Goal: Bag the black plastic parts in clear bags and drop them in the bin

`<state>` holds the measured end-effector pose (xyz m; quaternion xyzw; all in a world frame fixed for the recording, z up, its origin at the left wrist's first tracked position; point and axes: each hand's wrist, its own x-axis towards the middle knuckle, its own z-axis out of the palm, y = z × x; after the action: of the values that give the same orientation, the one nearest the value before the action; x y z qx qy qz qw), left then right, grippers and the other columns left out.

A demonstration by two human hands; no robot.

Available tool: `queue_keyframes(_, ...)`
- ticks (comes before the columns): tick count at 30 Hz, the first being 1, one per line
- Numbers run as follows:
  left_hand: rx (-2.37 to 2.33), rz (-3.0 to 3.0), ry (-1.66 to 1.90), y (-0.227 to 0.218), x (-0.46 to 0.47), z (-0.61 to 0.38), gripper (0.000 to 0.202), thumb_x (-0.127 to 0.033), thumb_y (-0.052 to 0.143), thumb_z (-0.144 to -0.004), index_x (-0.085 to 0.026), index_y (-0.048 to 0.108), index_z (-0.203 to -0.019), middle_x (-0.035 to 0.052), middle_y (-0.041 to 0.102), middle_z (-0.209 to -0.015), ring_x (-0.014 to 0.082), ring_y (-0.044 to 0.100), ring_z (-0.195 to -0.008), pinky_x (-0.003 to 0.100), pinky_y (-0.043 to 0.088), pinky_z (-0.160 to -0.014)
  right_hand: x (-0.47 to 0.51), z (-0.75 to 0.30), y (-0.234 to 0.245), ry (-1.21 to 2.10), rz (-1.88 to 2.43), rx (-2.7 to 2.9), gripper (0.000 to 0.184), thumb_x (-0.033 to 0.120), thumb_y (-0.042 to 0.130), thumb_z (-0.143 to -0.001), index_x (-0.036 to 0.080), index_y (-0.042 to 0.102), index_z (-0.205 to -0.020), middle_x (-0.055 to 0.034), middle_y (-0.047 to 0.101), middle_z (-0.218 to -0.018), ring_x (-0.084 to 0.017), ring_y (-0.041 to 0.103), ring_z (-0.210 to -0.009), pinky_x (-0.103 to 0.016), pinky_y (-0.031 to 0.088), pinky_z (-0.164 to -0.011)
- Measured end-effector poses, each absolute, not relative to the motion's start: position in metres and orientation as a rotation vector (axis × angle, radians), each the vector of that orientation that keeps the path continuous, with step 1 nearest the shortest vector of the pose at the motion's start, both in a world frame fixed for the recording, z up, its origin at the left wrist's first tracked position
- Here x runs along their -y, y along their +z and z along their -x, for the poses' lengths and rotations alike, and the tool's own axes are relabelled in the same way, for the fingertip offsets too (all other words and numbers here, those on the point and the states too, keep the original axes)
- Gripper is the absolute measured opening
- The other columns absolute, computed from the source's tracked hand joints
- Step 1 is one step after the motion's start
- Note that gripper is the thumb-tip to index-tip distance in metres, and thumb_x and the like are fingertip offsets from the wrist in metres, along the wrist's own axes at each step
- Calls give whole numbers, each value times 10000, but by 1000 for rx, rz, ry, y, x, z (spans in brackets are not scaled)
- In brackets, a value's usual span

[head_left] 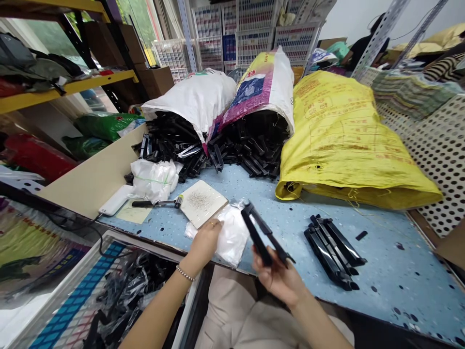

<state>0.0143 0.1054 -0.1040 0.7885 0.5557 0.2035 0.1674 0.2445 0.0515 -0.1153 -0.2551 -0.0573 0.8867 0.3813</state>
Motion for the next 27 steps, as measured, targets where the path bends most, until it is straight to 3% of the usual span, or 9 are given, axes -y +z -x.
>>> queue_keyframes(3,-1485,-2097,743,-106,-108,-14,495,-2,416,-764,-154,540,-1218,125,567,-1227,204,545,-1136,391,463,-985,-29,-233,-130,2507,526,-53,374,381,720,-758,109,642,-1003,-10,646,-730,-49,527,-564,-111,489,-521)
queue_keyframes(10,-1358,-2191,739,-84,-74,-21,572,-41,322,-854,-190,364,-1405,133,416,-1420,214,391,-1327,423,372,-1096,-36,-224,-145,2544,479,-161,330,352,664,-810,80,625,-994,-10,650,-700,-35,548,-563,-79,475,-531)
queue_keyframes(15,-1065,-2308,629,-67,-35,-54,657,-9,302,-843,-219,232,-1462,107,359,-1467,185,386,-1335,349,397,-1086,-50,-224,-129,2198,685,172,230,364,720,-725,166,657,-825,20,632,-669,-75,552,-568,-145,473,-500)
queue_keyframes(18,-1045,-2279,572,-57,-23,-67,723,9,335,-783,-224,228,-1459,96,341,-1482,190,398,-1326,341,400,-1078,-47,-215,-114,1840,1027,684,166,324,710,-708,172,665,-756,7,639,-672,-137,580,-658,-228,498,-582)
queue_keyframes(20,-1060,-2234,527,-45,-19,-66,727,12,371,-712,-235,354,-1396,78,429,-1423,191,445,-1282,332,406,-1060,-39,-213,-100,1661,1133,1043,133,256,683,-711,178,685,-819,-13,670,-759,-183,600,-783,-292,508,-709)
queue_keyframes(23,-1170,-2123,417,-23,-6,-40,519,-34,427,-661,-278,589,-1089,28,623,-1150,175,579,-1070,263,462,-933,-28,-233,-80,1687,1049,1416,320,232,653,-729,215,667,-1049,-34,686,-945,-213,608,-904,-338,494,-811)
queue_keyframes(25,-1359,-2010,274,-20,8,-9,355,-68,455,-629,-285,615,-860,8,658,-963,176,613,-889,247,474,-808,-27,-268,-74,1552,1172,1566,358,294,608,-788,237,631,-1141,-54,671,-1008,-219,609,-912,-354,495,-811)
queue_keyframes(27,-1512,-1902,87,-35,25,23,232,-90,472,-544,-265,574,-658,-7,650,-799,191,614,-771,255,457,-709,-34,-313,-78,1038,1554,1632,328,353,518,-851,242,623,-1142,-86,654,-1003,-239,594,-908,-383,485,-800)
